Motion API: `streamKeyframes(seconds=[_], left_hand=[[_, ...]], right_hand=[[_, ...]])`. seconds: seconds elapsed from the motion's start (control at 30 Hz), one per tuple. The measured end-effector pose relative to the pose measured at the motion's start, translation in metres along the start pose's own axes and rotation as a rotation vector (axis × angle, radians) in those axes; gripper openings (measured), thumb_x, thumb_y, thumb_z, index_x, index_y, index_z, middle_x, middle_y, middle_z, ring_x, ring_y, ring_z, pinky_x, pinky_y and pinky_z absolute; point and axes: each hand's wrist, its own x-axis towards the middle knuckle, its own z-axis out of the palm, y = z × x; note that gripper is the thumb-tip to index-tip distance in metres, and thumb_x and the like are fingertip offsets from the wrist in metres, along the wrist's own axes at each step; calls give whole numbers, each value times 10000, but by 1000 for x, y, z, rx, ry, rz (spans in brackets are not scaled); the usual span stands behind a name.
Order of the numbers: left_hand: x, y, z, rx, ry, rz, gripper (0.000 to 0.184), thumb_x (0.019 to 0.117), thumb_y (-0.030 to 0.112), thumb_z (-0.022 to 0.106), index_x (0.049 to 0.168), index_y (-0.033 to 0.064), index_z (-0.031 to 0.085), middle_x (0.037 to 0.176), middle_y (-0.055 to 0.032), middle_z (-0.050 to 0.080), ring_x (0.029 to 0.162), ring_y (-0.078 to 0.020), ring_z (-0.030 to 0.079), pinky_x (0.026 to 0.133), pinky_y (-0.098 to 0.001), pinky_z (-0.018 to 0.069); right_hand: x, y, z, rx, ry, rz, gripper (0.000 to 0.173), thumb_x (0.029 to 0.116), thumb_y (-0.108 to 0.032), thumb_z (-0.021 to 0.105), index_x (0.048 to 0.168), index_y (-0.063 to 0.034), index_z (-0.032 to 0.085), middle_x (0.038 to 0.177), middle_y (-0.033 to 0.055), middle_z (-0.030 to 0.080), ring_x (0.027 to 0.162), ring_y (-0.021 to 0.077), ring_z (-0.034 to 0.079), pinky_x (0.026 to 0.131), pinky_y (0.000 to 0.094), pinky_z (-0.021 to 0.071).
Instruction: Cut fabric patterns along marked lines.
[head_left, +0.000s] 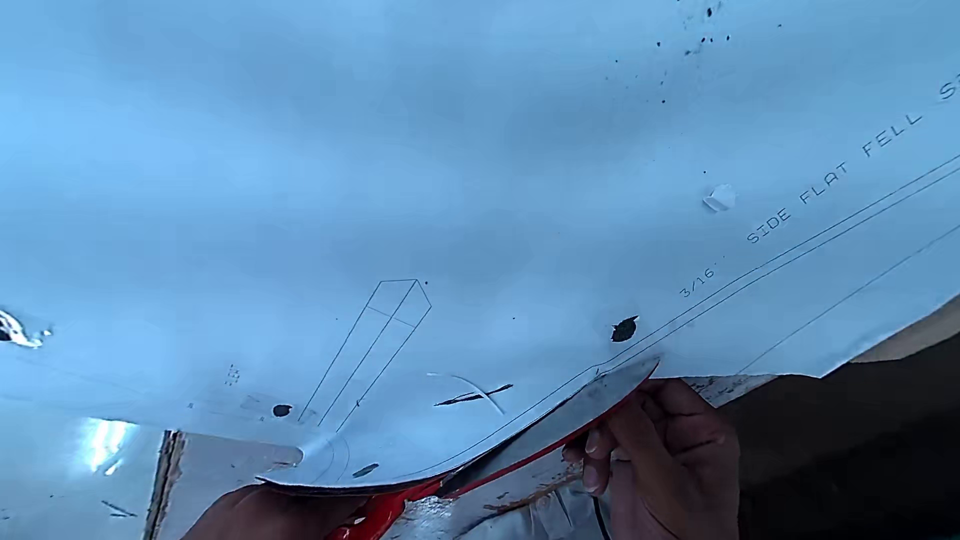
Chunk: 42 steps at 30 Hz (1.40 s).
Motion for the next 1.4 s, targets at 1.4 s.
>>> streamKeyframes(seconds=[1.4], left_hand=[[7, 7, -3, -22, 8, 15, 166, 887, 68, 718, 980, -68, 733, 880, -263, 735, 766, -436, 726, 685, -624, 558]], right_hand=[[5, 7, -7, 45, -55, -42, 116, 886, 75, 678, 904, -40, 675, 702, 55, 714, 559, 84, 689, 513, 225, 601]])
